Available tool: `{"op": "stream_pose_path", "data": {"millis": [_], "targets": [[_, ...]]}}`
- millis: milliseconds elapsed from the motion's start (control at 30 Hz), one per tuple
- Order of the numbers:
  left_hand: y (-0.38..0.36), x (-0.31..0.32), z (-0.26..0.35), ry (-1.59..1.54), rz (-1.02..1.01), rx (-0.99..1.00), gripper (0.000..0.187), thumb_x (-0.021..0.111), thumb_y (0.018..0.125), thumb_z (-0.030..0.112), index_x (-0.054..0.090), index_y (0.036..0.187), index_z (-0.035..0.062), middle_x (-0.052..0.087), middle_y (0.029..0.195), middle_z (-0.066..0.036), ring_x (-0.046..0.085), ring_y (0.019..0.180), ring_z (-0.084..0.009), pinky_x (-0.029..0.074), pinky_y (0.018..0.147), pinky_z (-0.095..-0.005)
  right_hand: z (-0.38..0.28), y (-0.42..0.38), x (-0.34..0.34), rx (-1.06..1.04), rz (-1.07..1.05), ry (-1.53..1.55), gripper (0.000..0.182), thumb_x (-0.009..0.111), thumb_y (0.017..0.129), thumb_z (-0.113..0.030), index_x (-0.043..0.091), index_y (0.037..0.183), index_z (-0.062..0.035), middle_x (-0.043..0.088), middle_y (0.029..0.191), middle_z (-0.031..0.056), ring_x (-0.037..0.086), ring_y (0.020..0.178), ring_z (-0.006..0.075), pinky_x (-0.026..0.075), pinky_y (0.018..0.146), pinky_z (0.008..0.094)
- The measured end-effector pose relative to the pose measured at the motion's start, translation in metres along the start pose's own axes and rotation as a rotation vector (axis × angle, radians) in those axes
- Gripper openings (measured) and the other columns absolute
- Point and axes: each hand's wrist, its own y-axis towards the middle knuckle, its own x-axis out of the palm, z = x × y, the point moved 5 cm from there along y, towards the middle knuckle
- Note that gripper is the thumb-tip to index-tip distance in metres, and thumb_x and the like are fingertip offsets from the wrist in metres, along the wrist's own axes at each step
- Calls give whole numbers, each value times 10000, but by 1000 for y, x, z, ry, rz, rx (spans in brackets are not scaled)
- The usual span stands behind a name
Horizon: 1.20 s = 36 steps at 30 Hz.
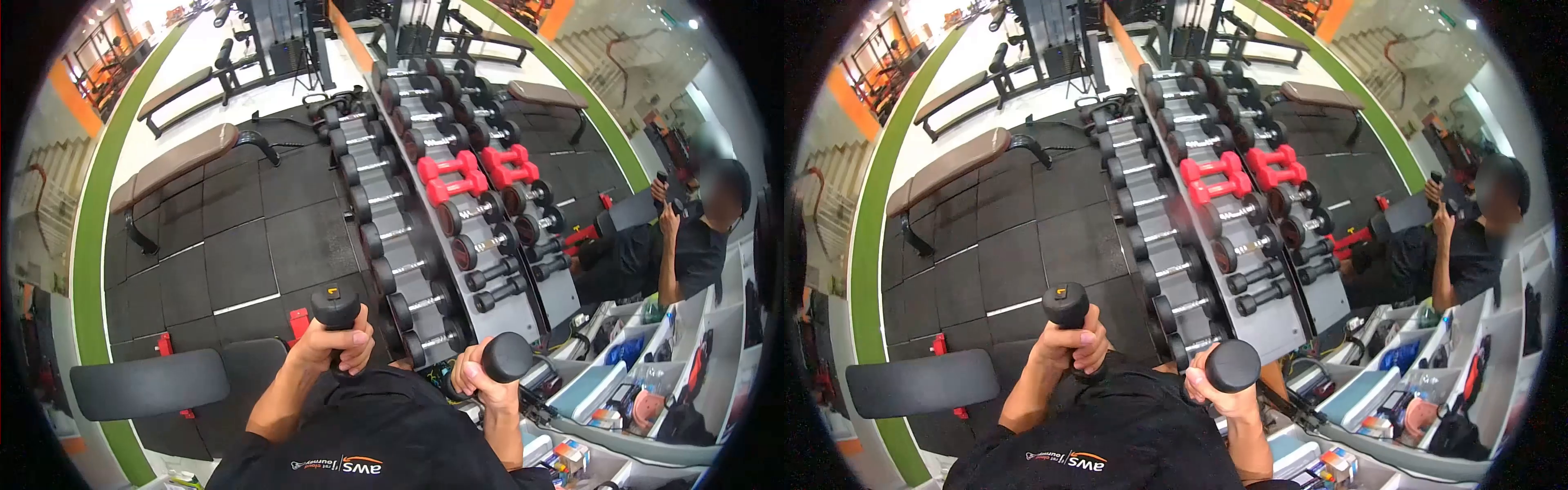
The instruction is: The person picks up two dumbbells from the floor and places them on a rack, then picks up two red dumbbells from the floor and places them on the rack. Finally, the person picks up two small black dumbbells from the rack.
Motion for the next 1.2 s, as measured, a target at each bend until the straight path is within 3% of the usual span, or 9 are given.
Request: {"op": "stream_pose_path", "data": {"millis": [100, 200, 700, 800, 1200], "targets": [[-9, -22, 18, -11, 57, 34, 236, 630, 853, 54, 441, 712, 65, 422, 520, -39, 441, 402, -146, 396, 409, -314, 14, 22, 25, 26, -43, -30, 195, 583, 877, 121, 471, 797, -17, 486, 646, 63, 499, 501, 141, 433, 474, 300], [-20, -45, 33, -44, 86, 60, 227, 620, 855, 53, 442, 714, 63, 422, 519, -40, 444, 398, -145, 403, 405, -316, 31, 43, 46, 87, -59, -89, 212, 631, 895, -21, 443, 799, -41, 462, 576, 80, 451, 457, 166, 412, 447, 338], [-100, -156, 136, -1, 322, 101, 198, 613, 845, 56, 445, 741, 57, 412, 501, -52, 437, 377, -163, 415, 393, -341, 120, 145, 143, 246, -74, -81, 252, 640, 899, -75, 422, 774, -67, 410, 535, 44, 425, 412, 157, 405, 422, 329], [-124, -165, 154, 38, 331, 158, 197, 613, 846, 59, 443, 747, 57, 408, 506, -53, 435, 380, -163, 414, 395, -343, 128, 155, 164, 262, -92, 1, 180, 603, 899, 32, 471, 801, -41, 458, 576, 54, 445, 443, 141, 411, 447, 312], [-188, -180, 185, 41, 443, 393, 173, 597, 851, 55, 443, 773, 57, 403, 510, -60, 417, 378, -170, 406, 389, -351, 154, 197, 223, 367, -377, -88, 159, 621, 913, 18, 507, 807, -16, 478, 577, 42, 477, 452, 132, 411, 452, 300]]}}
